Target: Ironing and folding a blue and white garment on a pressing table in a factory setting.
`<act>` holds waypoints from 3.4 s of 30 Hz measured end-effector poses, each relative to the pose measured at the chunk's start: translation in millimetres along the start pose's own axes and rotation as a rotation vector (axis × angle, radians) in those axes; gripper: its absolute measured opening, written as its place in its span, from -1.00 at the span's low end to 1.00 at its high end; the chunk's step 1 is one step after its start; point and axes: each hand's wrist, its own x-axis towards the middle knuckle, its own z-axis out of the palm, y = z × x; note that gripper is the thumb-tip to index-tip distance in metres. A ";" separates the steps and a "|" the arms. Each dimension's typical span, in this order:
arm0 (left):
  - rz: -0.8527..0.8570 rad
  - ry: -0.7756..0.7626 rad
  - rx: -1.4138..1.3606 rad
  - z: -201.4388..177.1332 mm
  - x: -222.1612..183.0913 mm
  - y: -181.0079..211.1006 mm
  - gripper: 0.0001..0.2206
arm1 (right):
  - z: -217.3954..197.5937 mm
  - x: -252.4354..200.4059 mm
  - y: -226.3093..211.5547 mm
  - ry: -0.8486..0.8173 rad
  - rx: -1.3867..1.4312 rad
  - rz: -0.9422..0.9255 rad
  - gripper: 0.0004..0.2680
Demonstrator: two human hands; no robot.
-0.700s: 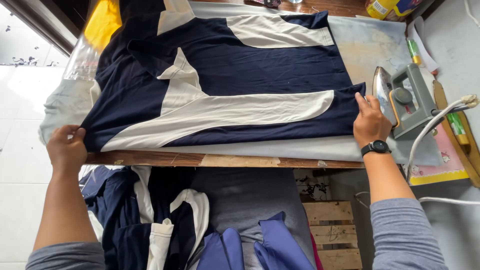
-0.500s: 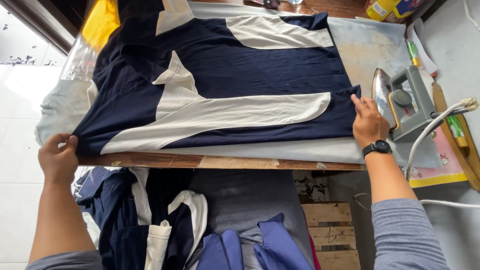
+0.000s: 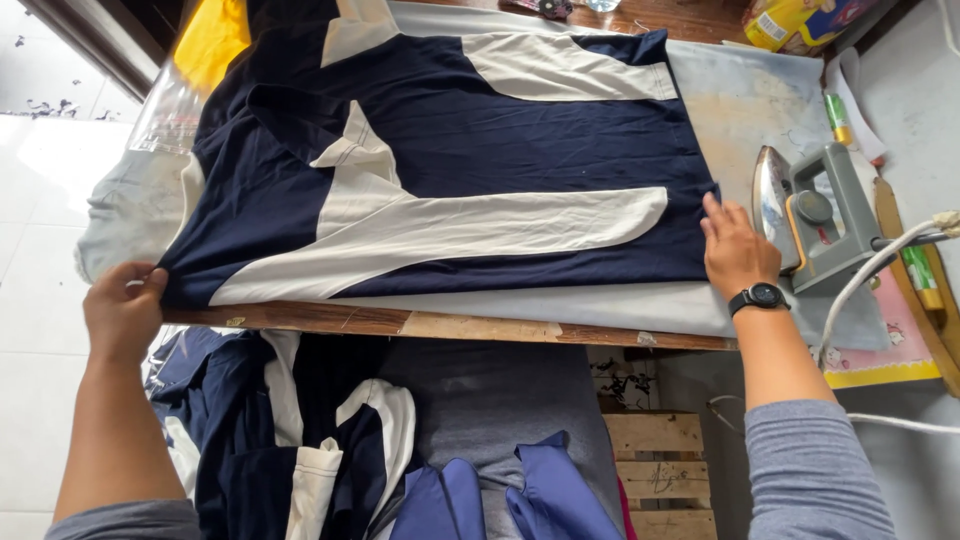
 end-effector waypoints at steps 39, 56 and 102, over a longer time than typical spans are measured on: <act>0.315 0.206 0.150 56.1 40.6 -54.5 -0.78 | -18.6 -28.8 -37.6 -0.043 0.122 -0.085 -0.33; 0.346 0.185 0.341 48.9 31.5 -41.9 -0.69 | 8.7 -69.9 -17.6 -0.015 0.179 -0.028 -0.38; 0.263 0.626 0.047 72.9 -2.2 -3.9 -0.80 | -66.9 46.1 -130.2 0.147 -0.195 -0.317 -0.45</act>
